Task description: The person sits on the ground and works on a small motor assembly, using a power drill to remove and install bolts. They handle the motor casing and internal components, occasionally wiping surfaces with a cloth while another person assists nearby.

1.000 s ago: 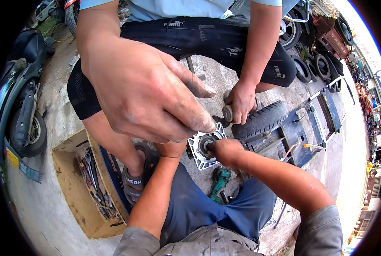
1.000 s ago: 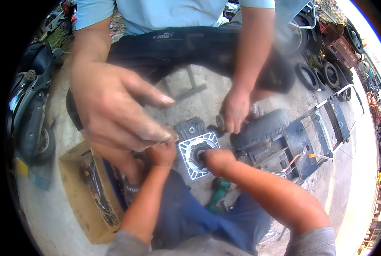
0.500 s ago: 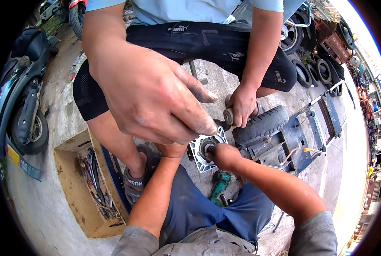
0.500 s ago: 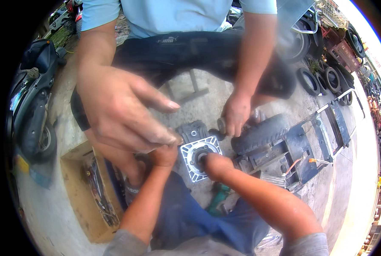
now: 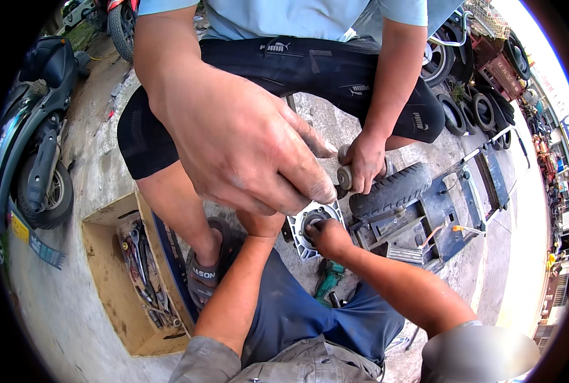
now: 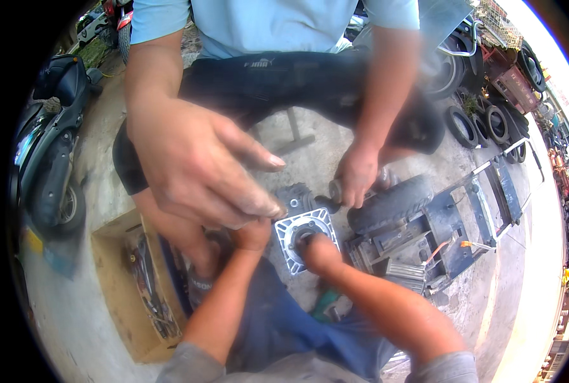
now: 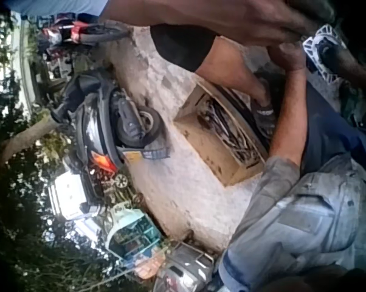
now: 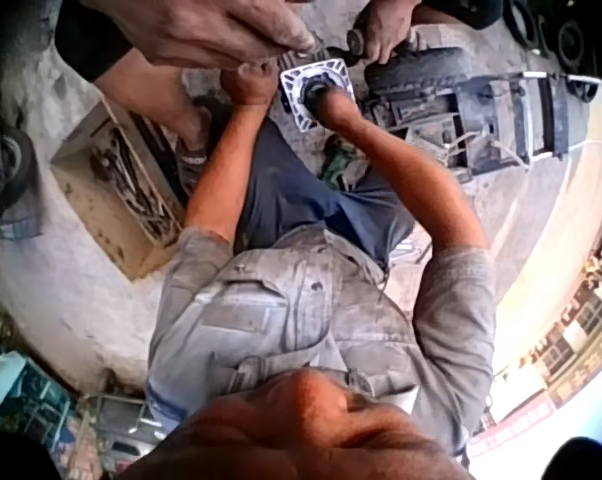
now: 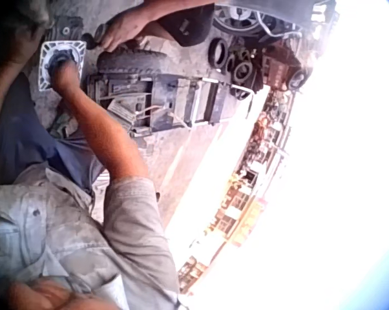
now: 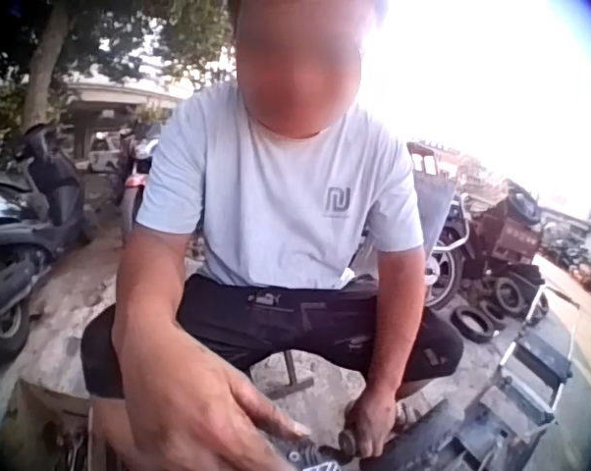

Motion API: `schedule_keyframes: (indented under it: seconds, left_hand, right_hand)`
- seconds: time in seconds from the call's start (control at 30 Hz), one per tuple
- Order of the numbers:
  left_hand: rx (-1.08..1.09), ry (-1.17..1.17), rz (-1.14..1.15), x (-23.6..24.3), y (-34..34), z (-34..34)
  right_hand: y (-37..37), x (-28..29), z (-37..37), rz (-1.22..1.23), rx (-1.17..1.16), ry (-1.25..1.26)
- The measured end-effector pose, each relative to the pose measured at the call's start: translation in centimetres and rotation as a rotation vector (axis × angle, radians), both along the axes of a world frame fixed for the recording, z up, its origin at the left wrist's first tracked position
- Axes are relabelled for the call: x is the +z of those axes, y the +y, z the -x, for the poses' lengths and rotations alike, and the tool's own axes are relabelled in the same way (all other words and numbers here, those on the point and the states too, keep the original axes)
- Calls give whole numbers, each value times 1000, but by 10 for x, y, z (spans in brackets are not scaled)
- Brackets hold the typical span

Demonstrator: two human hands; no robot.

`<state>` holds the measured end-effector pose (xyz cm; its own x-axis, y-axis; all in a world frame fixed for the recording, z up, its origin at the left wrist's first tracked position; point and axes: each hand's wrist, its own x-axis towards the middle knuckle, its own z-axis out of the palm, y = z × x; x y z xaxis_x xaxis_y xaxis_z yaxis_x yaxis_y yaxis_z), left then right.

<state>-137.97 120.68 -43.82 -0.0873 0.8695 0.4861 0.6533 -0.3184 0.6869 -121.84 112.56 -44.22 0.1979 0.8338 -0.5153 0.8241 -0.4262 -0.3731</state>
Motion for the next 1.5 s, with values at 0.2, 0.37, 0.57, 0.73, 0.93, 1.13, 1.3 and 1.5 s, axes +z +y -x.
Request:
schedule_keyframes:
  seconds: [0.2,0.37,0.57,0.73,0.93,1.13,1.3,1.5]
  left_hand:
    - [79,41,59,2,5,-3]
    - [90,10,16,0,2,0]
    - [81,-25,-8,1,6,-4]
    - [97,49,8,0,5,2]
    - [101,50,46,-1,6,-1]
    - [87,36,28,-1,7,-4]
    - [93,54,6,6,3,-2]
    - [56,17,98,3,6,1]
  right_hand:
    - [32,47,-38,28,1118,-430]
    - [16,30,-18,97,696,-263]
    - [0,-14,23,-52,-382,-6]
    - [20,43,-19,124,785,-337]
    - [4,24,-7,78,433,-187]
    - [-14,-14,17,-111,-227,56]
    - [8,41,-24,157,862,-401]
    - [11,22,-25,40,716,-251]
